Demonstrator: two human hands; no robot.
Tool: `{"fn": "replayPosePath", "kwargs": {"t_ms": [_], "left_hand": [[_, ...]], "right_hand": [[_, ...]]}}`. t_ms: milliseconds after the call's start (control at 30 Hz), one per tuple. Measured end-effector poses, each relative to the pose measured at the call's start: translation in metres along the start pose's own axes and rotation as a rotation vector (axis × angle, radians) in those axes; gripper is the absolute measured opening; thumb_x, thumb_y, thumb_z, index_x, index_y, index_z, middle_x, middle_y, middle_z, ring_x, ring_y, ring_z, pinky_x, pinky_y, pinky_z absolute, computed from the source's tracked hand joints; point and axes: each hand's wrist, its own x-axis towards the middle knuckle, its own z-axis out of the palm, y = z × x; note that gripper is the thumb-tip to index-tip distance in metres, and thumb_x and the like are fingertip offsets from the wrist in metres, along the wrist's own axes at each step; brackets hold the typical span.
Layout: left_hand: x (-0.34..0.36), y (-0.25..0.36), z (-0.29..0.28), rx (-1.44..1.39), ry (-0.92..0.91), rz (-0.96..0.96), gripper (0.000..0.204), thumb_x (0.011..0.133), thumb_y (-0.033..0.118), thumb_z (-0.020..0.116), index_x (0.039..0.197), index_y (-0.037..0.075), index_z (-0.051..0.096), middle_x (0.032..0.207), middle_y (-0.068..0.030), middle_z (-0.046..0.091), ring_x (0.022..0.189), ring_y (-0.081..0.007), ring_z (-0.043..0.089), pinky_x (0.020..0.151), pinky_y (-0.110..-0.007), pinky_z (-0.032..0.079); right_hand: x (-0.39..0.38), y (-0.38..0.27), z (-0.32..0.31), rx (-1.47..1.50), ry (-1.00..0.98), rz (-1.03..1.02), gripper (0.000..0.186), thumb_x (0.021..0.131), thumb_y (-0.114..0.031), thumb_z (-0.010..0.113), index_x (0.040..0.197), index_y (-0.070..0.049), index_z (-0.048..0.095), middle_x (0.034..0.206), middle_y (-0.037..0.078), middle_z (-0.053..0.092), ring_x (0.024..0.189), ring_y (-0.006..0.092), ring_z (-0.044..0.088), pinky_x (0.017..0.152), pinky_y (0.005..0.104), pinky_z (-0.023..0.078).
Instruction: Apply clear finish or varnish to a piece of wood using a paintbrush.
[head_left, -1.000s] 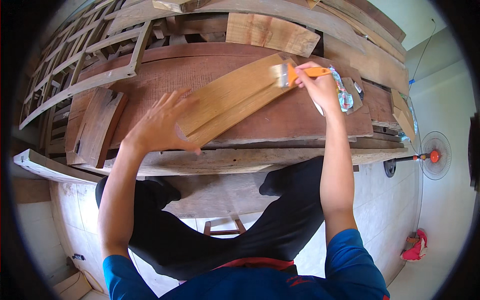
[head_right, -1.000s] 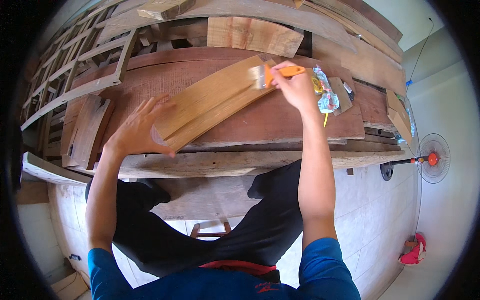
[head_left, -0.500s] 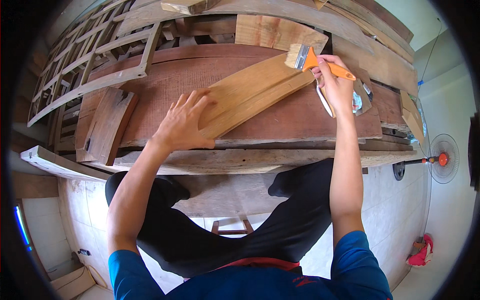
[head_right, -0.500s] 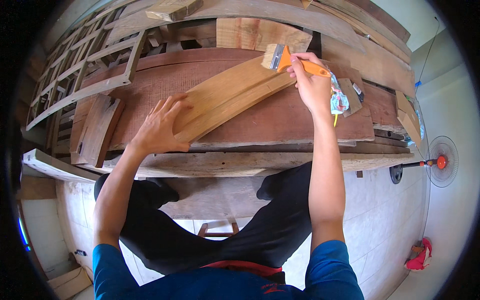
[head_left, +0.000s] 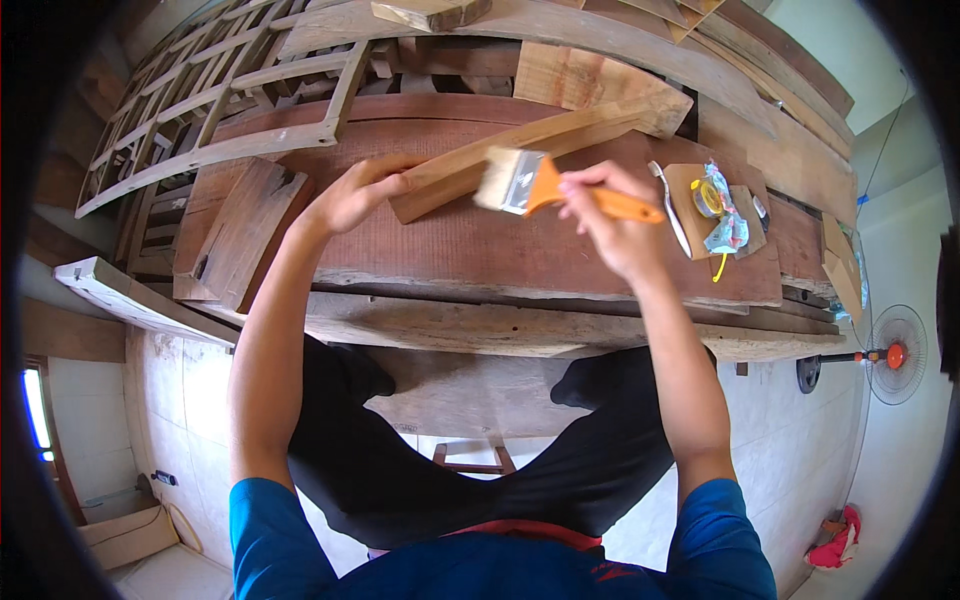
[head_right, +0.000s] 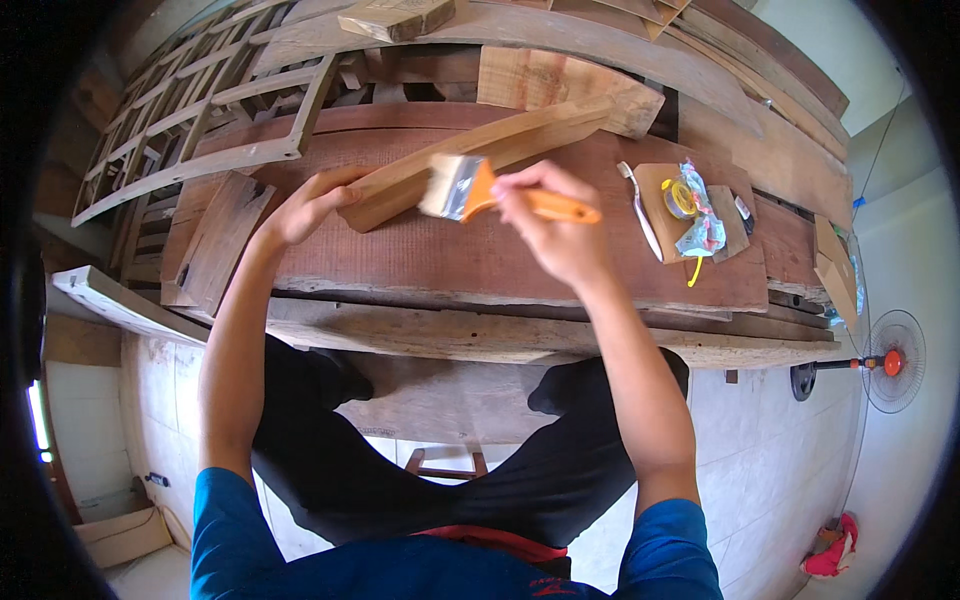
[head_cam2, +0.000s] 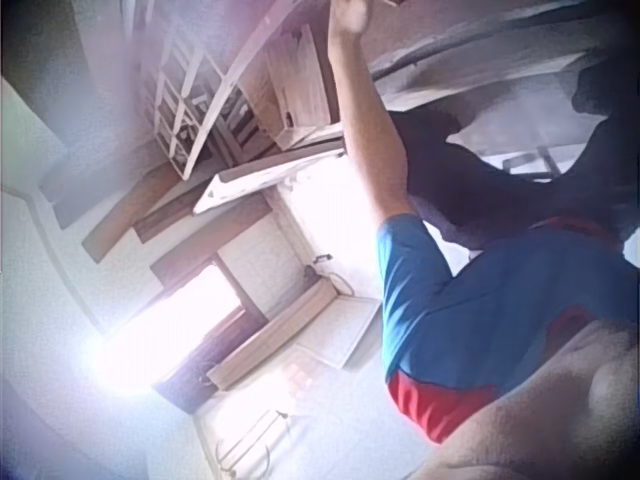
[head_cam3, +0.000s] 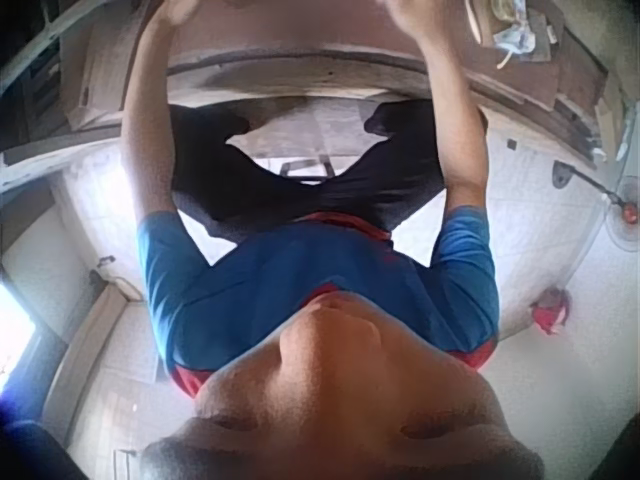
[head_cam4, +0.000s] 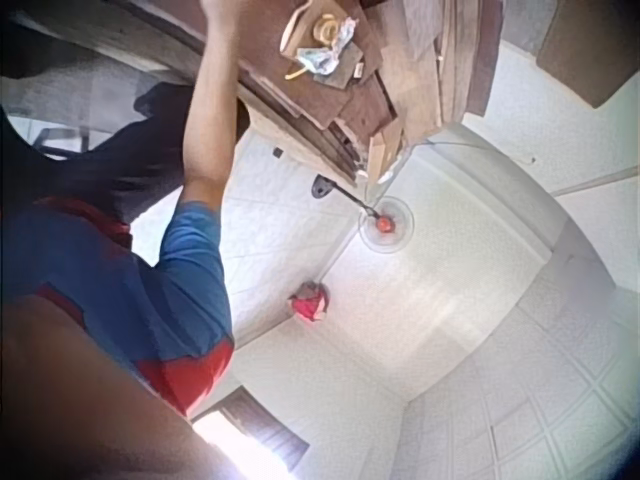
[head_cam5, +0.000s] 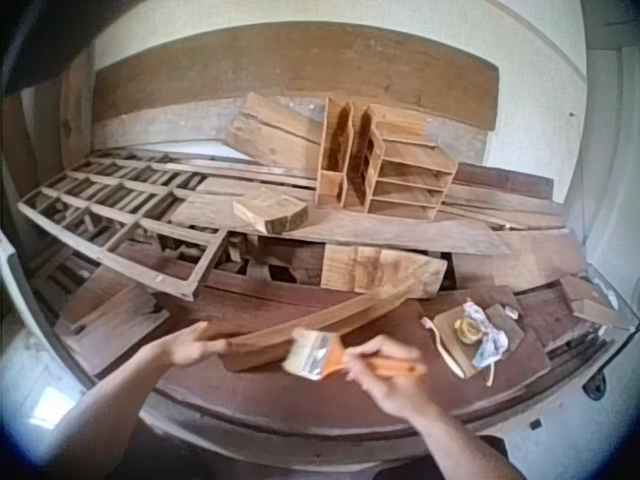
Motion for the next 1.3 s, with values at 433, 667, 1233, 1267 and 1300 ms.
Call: {"fn": "replayPosePath", "kwargs": {"t_ms": [433, 667, 1233, 1267, 1300], "left_hand": [[-0.017, 0.005, 0.002, -0.079, 0.200, -0.051, 0.059, 0.105, 0.039, 0.061, 0.146, -0.003, 0.061, 0.134, -0.0221, 0.072, 0.125, -0.0280, 0.066, 0.111, -0.039, 0.046], [-0.025, 0.013, 0.006, 0.141, 0.245, 0.114, 0.056, 0.088, 0.027, 0.084, 0.135, 0.000, 0.070, 0.125, -0.0221, 0.076, 0.116, -0.0312, 0.072, 0.104, -0.040, 0.054], [-0.018, -0.009, 0.033, 0.235, 0.339, 0.186, 0.047, 0.079, 0.007, 0.081, 0.124, -0.002, 0.071, 0.121, -0.0252, 0.073, 0.115, -0.0439, 0.069, 0.099, -0.046, 0.056], [-0.017, -0.011, 0.034, 0.248, 0.331, 0.192, 0.047, 0.079, 0.007, 0.082, 0.124, -0.002, 0.072, 0.120, -0.0251, 0.073, 0.115, -0.0434, 0.069, 0.099, -0.046, 0.056], [-0.015, -0.013, 0.036, 0.239, 0.325, 0.208, 0.047, 0.079, 0.007, 0.082, 0.124, -0.002, 0.072, 0.120, -0.0251, 0.073, 0.115, -0.0434, 0.069, 0.099, -0.046, 0.056]], "right_hand": [[-0.016, -0.012, 0.072, 0.280, -0.172, 0.011, 0.035, 0.108, -0.020, 0.068, 0.140, -0.006, 0.063, 0.114, 0.016, 0.079, 0.093, 0.0142, 0.076, 0.064, 0.0248, 0.060], [-0.007, -0.008, 0.060, 0.350, -0.113, 0.065, 0.034, 0.109, -0.020, 0.066, 0.140, -0.005, 0.064, 0.115, 0.016, 0.078, 0.096, 0.0157, 0.076, 0.066, 0.0261, 0.062], [-0.014, -0.022, 0.059, 0.298, -0.292, 0.024, 0.031, 0.106, -0.014, 0.070, 0.134, -0.003, 0.070, 0.113, 0.013, 0.080, 0.094, 0.0138, 0.077, 0.076, 0.0265, 0.063], [-0.016, -0.025, 0.061, 0.287, -0.286, 0.008, 0.031, 0.105, -0.013, 0.070, 0.135, -0.003, 0.070, 0.113, 0.013, 0.080, 0.095, 0.0144, 0.077, 0.077, 0.0275, 0.064], [-0.016, -0.022, 0.061, 0.253, -0.283, -0.039, 0.034, 0.107, -0.017, 0.068, 0.138, -0.004, 0.068, 0.114, 0.011, 0.080, 0.091, 0.0125, 0.075, 0.068, 0.0229, 0.057]]}}
